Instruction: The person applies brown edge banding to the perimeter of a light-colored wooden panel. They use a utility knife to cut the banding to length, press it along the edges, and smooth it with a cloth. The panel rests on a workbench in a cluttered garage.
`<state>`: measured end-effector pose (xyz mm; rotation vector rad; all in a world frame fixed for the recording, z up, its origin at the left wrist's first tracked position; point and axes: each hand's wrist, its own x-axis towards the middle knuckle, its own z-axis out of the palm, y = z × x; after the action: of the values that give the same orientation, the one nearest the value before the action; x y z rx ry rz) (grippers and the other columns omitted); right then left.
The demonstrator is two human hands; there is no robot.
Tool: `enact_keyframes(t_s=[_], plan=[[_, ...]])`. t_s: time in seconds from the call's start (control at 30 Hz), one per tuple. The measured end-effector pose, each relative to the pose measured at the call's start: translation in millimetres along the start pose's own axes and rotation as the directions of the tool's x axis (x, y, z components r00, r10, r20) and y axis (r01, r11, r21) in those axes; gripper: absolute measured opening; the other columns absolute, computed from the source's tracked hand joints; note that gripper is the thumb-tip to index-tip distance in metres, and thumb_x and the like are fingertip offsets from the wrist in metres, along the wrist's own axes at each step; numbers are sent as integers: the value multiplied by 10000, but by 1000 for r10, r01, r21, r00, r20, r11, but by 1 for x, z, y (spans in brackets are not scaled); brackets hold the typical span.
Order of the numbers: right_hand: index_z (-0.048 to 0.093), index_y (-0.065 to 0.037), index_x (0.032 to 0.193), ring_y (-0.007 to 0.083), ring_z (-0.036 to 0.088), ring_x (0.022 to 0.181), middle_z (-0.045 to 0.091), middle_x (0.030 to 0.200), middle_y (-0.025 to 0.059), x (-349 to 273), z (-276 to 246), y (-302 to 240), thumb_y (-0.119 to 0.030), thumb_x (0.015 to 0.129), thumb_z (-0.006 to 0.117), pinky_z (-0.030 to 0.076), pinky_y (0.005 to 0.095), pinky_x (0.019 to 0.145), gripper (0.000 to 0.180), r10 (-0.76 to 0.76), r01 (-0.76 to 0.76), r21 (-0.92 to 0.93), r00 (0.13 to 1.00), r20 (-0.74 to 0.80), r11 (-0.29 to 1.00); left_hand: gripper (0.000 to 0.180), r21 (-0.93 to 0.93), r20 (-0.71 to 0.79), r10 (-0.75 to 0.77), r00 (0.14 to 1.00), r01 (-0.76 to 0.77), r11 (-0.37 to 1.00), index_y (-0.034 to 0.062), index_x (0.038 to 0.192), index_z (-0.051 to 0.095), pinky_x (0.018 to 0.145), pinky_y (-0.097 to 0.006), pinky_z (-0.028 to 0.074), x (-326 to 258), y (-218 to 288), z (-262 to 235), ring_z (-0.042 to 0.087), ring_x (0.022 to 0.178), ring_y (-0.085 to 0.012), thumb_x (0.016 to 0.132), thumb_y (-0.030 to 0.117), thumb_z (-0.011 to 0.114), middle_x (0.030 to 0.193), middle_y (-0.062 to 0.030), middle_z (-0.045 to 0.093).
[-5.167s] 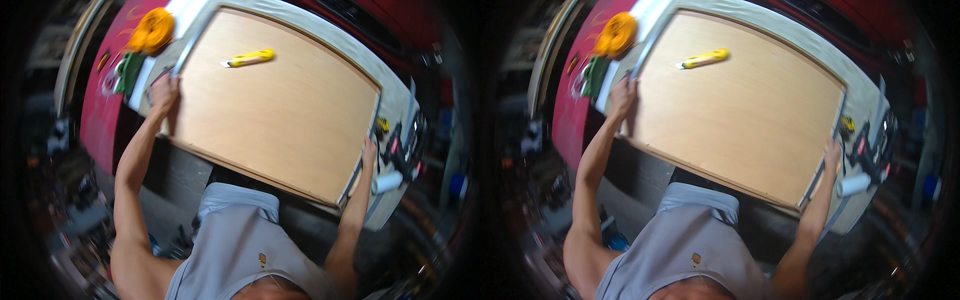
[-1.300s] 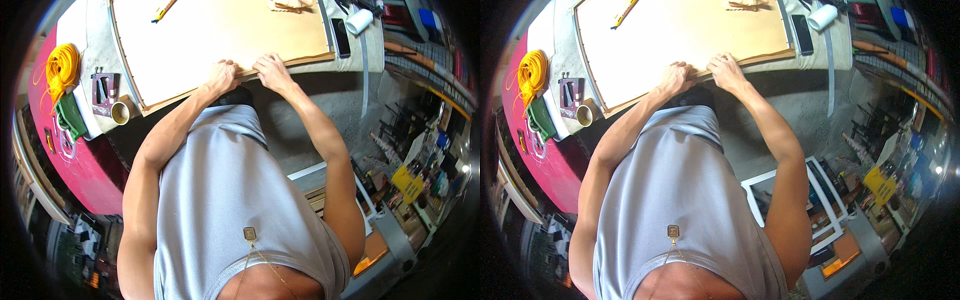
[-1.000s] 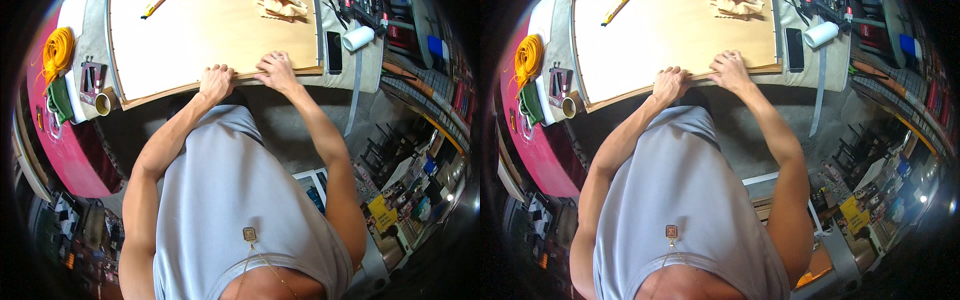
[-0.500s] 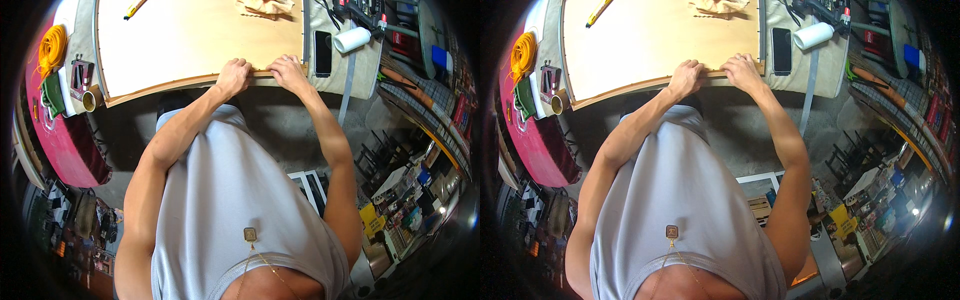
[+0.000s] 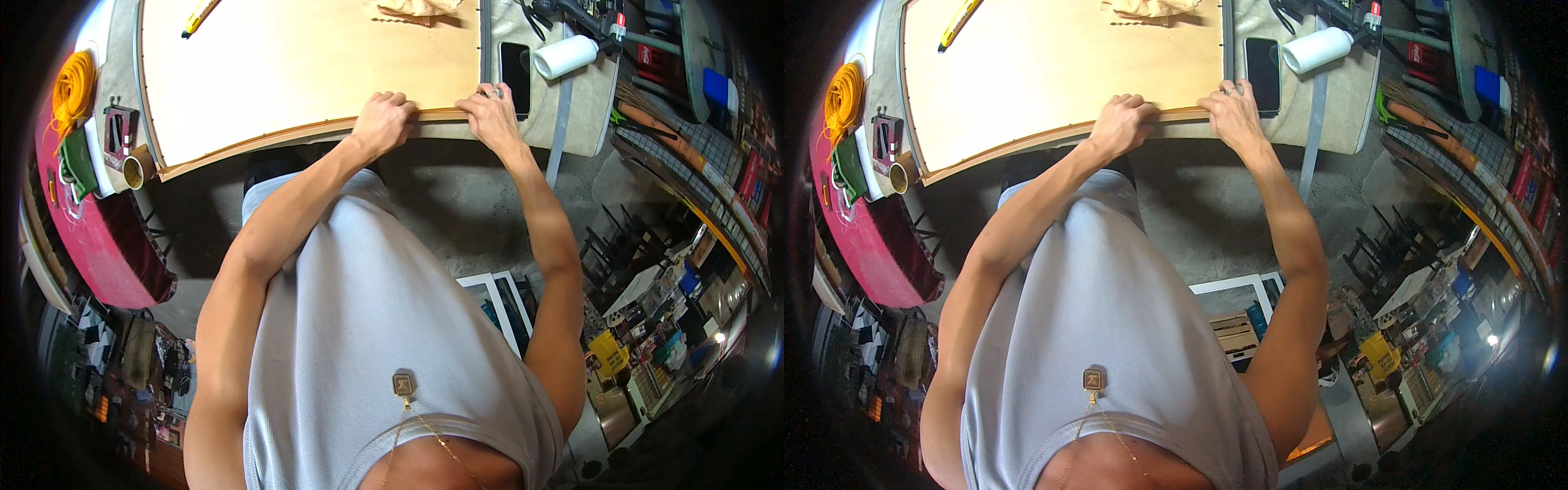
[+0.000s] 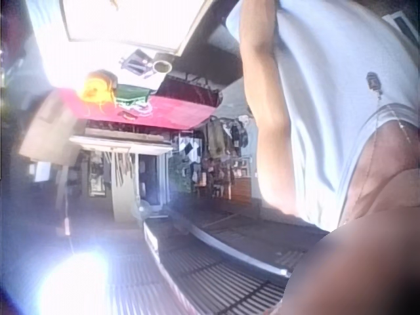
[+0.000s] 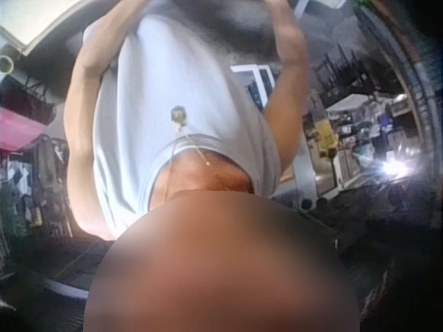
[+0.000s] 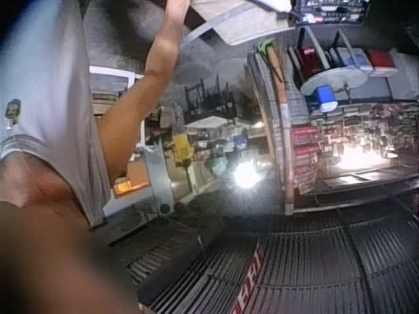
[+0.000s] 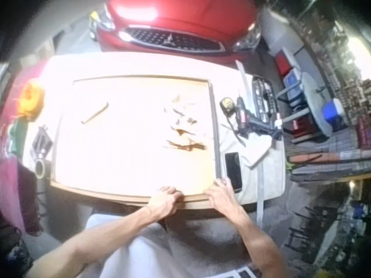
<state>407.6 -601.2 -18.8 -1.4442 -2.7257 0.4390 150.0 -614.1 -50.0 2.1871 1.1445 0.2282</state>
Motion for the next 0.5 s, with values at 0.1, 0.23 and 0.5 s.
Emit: enact_keyframes(t_s=[0.1, 0.23, 0.5], plan=[[753, -107, 945, 227, 586, 1039, 708, 853, 31, -3, 0, 3, -69, 783, 666, 338, 473, 982, 188, 104, -97, -82, 991, 81, 992, 363, 41, 74, -52, 996, 49, 998, 134, 1085, 672, 859, -393, 485, 10, 5, 8, 621, 955, -264, 733, 192, 739, 979, -72, 646], [744, -104, 992, 250, 584, 1088, 712, 858, 31, -7, -3, 4, -63, 799, 647, 338, 474, 971, 220, 52, -39, -208, 997, 57, 977, 351, 94, 62, -86, 994, 80, 992, 125, 1079, 667, 859, -395, 484, 5, 8, 9, 616, 969, -265, 740, 188, 728, 990, -74, 642], [740, -76, 957, 249, 585, 1053, 699, 827, 65, -1, -4, 6, -32, 782, 589, 380, 418, 915, 236, -1, 1, -6, 999, -39, 1000, 287, -121, -46, 0, 999, -6, 993, 92, 1021, 658, 861, -405, 485, 36, 29, 28, 615, 939, -290, 746, 156, 708, 941, -91, 637]])
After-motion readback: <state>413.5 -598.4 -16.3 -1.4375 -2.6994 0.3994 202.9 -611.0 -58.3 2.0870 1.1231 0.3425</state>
